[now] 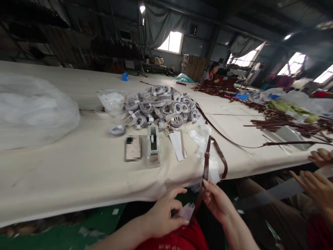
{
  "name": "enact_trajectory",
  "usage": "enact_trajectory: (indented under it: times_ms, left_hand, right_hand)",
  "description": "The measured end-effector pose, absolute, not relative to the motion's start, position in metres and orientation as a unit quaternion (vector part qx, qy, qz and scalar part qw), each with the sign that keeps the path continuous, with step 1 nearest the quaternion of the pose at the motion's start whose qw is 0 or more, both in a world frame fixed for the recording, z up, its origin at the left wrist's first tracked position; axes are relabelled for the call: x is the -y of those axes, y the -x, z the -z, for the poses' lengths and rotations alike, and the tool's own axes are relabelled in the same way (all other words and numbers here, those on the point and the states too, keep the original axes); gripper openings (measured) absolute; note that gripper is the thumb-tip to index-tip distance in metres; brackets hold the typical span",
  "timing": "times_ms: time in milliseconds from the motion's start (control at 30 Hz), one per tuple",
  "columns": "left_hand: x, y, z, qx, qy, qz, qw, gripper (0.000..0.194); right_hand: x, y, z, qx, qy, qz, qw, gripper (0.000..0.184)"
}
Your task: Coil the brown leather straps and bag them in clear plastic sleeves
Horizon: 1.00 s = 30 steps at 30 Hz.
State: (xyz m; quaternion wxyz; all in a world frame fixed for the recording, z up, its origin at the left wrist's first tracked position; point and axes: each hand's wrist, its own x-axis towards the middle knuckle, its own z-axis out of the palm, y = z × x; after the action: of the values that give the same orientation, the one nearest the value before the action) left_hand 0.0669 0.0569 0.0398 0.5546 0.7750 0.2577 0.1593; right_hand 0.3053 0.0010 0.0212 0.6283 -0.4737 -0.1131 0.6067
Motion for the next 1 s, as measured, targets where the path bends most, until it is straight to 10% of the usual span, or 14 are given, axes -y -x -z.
enact_trajectory:
  times_ms: [1000]
  left_hand:
    - [-0.032, -0.047, -0.017, -0.22, -0.781, -0.139, 0.568, 0.034]
  right_hand:
    - [0.016, -0.239, -0.016, 0.33, 0.47, -0.705, 0.417, 0.035]
